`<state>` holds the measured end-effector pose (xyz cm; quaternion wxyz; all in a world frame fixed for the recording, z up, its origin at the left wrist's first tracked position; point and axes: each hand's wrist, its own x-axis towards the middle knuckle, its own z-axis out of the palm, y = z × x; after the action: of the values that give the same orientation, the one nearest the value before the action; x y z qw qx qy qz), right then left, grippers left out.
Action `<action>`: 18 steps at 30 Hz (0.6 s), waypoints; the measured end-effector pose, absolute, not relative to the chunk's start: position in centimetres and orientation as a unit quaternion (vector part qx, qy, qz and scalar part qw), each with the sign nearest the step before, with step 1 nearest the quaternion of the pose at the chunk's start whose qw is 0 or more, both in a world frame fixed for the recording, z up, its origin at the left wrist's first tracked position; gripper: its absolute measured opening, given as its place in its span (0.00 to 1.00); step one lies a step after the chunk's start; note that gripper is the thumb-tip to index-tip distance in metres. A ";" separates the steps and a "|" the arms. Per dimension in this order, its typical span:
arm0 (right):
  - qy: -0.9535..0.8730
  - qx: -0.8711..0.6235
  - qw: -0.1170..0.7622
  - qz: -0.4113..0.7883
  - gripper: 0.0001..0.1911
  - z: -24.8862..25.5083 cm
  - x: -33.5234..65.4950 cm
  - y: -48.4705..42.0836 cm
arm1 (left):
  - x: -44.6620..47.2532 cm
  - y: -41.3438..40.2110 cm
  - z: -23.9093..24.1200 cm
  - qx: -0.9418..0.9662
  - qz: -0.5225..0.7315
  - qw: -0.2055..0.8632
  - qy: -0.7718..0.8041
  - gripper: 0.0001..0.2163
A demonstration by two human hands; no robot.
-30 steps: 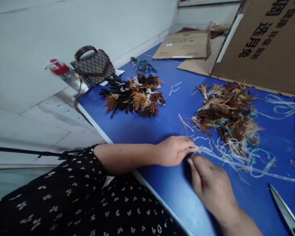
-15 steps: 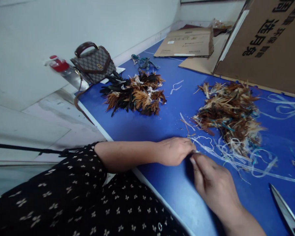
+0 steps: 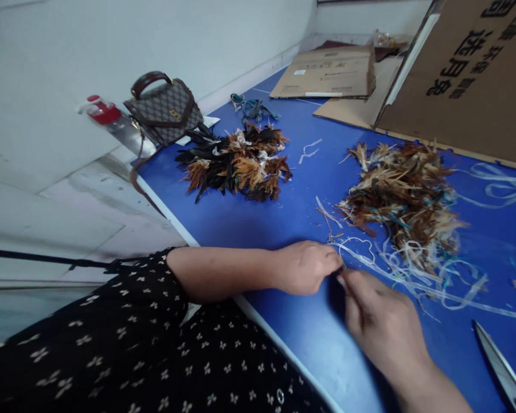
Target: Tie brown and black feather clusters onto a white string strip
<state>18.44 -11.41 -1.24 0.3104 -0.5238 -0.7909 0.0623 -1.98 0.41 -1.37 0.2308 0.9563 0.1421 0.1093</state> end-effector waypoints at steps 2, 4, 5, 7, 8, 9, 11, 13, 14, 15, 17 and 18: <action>-0.774 -0.539 0.321 0.086 0.09 -1.1 19.4 -11.2 | -2.0 0.6 -1.2 0.966 0.097 0.231 0.064 0.14; -0.756 -0.549 0.332 0.131 0.11 -1.1 19.7 -10.9 | -2.1 0.8 -1.1 0.960 0.129 0.247 0.030 0.14; -0.750 -0.549 0.336 0.152 0.12 -1.1 19.5 -10.8 | -2.1 0.8 -1.1 0.954 0.153 0.255 0.040 0.15; -0.746 -0.546 0.343 0.168 0.13 -1.1 18.6 -10.7 | -2.1 0.7 -1.0 0.942 0.191 0.258 0.101 0.15; -0.748 -0.542 0.346 0.165 0.13 -1.1 18.1 -10.8 | -2.1 0.5 -1.0 0.936 0.201 0.253 0.138 0.14; -0.754 -0.537 0.347 0.155 0.12 -1.0 17.5 -10.9 | -2.1 0.4 -1.0 0.933 0.203 0.244 0.170 0.14; -0.773 -0.524 0.337 0.118 0.09 -0.7 17.0 -11.2 | -2.1 0.2 -0.9 0.935 0.177 0.222 0.214 0.13; -0.785 -0.518 0.327 0.088 0.08 -0.3 17.4 -11.4 | -2.1 0.1 -0.7 0.951 0.120 0.202 0.203 0.13; -0.782 -0.523 0.328 0.082 0.08 -0.1 17.8 -11.4 | -2.1 0.2 -0.5 0.961 0.094 0.197 0.170 0.13; -0.772 -0.533 0.334 0.087 0.08 0.0 18.3 -11.4 | -2.1 0.2 -0.4 0.969 0.078 0.199 0.125 0.13; -0.745 -0.556 0.348 0.124 0.12 -0.1 19.1 -11.2 | -2.1 0.4 -0.2 0.971 0.090 0.219 0.034 0.13; -0.733 -0.565 0.351 0.145 0.13 -0.2 19.3 -11.0 | -2.1 0.5 -0.2 0.965 0.114 0.234 0.013 0.14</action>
<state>19.32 -11.04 -0.20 0.3508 -0.5645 -0.7329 0.1453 -2.07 0.47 -0.24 0.2340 0.9655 0.0128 0.1137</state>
